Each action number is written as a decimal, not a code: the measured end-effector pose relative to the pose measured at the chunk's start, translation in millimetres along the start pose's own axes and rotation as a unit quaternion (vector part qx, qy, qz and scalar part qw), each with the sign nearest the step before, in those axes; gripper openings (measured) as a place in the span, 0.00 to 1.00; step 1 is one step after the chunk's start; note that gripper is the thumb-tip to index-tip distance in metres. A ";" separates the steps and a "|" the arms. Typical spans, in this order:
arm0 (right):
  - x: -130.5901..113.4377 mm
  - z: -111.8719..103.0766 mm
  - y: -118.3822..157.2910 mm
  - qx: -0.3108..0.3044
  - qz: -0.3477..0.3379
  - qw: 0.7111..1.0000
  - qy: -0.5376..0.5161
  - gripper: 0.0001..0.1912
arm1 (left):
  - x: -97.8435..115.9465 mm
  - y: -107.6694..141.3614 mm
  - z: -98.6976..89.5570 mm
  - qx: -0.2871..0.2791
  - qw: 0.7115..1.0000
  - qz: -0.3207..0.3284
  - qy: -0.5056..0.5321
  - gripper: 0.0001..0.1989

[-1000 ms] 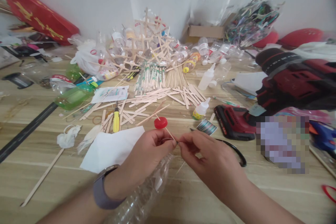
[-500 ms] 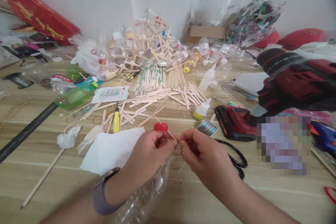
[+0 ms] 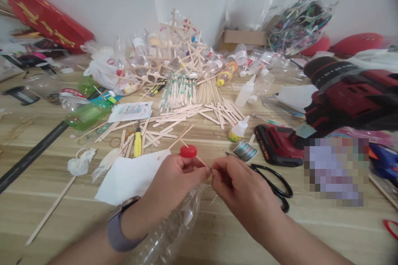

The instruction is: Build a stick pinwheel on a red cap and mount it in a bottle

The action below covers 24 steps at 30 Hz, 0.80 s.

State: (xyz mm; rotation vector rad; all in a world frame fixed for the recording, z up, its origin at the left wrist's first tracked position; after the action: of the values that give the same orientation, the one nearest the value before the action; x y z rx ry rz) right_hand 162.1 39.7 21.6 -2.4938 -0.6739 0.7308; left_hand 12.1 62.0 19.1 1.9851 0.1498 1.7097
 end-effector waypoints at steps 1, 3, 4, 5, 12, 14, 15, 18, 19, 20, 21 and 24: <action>0.0 0.5 0.1 0.000 0.001 1.000 0.000 0.12 | -0.4 -0.4 0.2 -0.001 1.000 -0.001 0.006 0.10; 0.4 0.9 0.4 -0.004 0.009 1.000 -0.009 0.11 | -1.7 -1.2 0.5 -0.003 1.000 0.002 0.019 0.10; 0.7 0.7 0.5 -0.007 0.018 1.000 -0.018 0.11 | -2.7 -1.6 0.6 -0.004 1.000 0.005 0.026 0.10; 1.1 0.1 0.5 -0.011 0.030 0.999 -0.030 0.10 | -3.7 -1.7 0.7 -0.006 0.999 0.008 0.033 0.10; 3.0 -3.8 -2.2 -0.139 0.251 0.917 -0.277 0.06 | -6.1 0.7 0.3 -0.011 0.999 0.014 0.038 0.09; 3.3 -3.3 -3.3 -0.152 0.289 0.888 -0.324 0.05 | -4.8 0.8 0.3 -0.015 0.999 0.018 0.042 0.09; 3.7 -2.8 -3.6 -0.155 0.301 0.878 -0.338 0.05 | -4.1 0.5 0.3 -0.017 0.999 0.022 0.046 0.08; 5.0 -0.6 -3.8 -0.160 0.325 0.856 -0.369 0.06 | -1.9 -0.2 0.4 -0.024 0.998 0.033 0.054 0.06; 5.4 -0.1 -3.9 -0.160 0.332 0.849 -0.379 0.06 | -1.3 -0.2 0.4 -0.026 0.997 0.034 0.056 0.06; 5.9 0.0 -4.2 -0.158 0.339 0.841 -0.392 0.06 | -0.9 0.0 0.2 -0.030 0.997 0.035 0.060 0.05; 6.4 -0.2 -4.5 -0.157 0.347 0.831 -0.406 0.07 | -0.6 0.2 -0.1 -0.032 0.997 0.035 0.067 0.05; 8.1 -3.1 -6.5 -0.151 0.362 0.808 -0.440 0.10 | -0.8 0.8 -1.5 -0.044 0.994 0.032 0.090 0.05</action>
State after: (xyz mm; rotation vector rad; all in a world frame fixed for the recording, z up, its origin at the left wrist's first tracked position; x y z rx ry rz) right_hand 167.8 48.5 24.5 -2.5807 -0.0355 2.3009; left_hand 10.3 61.4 18.9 1.7895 0.0715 1.9015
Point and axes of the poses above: each hand's wrist, its own y-axis away from the middle knuckle, its own z-axis out of the palm, x = y × z, the point moved 1 cm from there along -y, towards the middle knuckle, and after that the axes turned 4 degrees about -z, right-handed, at the moved point
